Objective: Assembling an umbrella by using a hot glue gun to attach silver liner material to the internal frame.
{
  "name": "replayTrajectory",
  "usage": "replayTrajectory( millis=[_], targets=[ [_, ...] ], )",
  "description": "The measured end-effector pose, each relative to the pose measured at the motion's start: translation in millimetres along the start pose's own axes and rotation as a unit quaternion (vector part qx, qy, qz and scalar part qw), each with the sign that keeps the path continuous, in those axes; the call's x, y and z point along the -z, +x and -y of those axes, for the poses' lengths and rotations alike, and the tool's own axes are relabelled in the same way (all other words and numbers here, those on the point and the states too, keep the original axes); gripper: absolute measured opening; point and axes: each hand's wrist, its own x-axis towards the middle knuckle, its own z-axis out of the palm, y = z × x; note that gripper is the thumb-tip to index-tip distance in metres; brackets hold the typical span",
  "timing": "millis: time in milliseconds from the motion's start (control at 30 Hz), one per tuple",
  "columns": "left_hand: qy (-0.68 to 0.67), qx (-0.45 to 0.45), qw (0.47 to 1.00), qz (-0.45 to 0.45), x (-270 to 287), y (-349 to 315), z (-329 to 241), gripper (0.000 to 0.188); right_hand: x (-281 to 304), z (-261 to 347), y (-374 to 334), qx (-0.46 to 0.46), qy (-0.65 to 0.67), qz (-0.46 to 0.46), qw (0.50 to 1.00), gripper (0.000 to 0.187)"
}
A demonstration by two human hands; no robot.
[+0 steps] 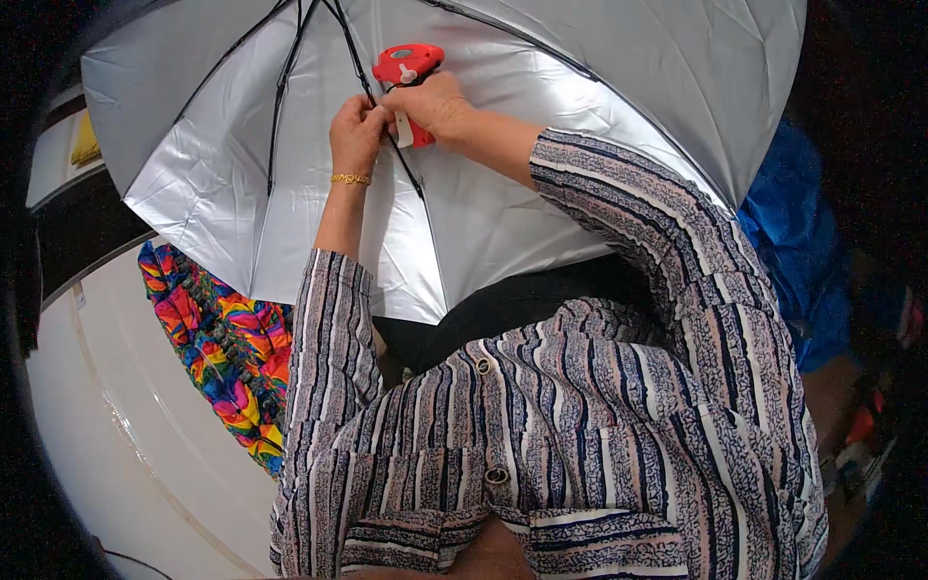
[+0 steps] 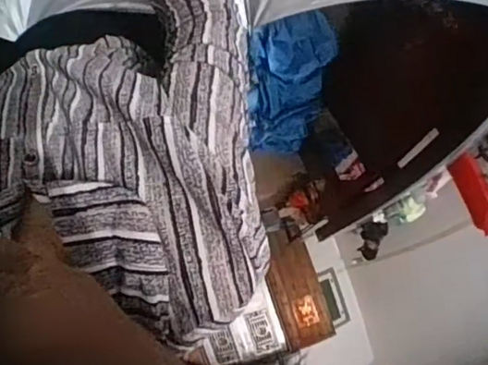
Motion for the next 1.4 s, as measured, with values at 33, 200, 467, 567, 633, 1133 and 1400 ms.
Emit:
replayTrajectory(
  millis=[33, 200, 467, 567, 633, 1133, 1400],
  targets=[
    [-0.016, 0.005, 1.000, 0.001, 0, -1, 2, 0.023, 1, 0, 0, -0.007, 0.019, 0.015, 1.000, 0.017],
    [-0.060, 0.019, 0.998, 0.006, -1, -1, 4, 0.021, 2, 4, -2, -0.041, 0.078, 0.039, 0.995, 0.018],
    [-0.072, 0.049, 0.996, 0.018, 1, -6, -4, 0.017, 1, 10, -11, -0.064, 0.129, 0.040, 0.989, 0.018],
    [-0.060, 0.037, 0.997, 0.018, 1, -7, -7, 0.019, 0, 11, -10, -0.054, 0.098, 0.020, 0.993, 0.018],
    [-0.026, 0.028, 0.999, 0.011, 1, -8, -7, 0.020, -3, 10, -10, -0.043, 0.081, 0.002, 0.996, 0.017],
    [-0.048, 0.039, 0.998, 0.015, -5, -7, 0, 0.020, 0, 16, -8, -0.057, 0.070, -0.012, 0.996, 0.017],
    [-0.067, 0.036, 0.997, 0.017, -6, -11, -4, 0.019, 12, 23, -12, -0.090, 0.106, 0.055, 0.989, 0.020]
  ],
)
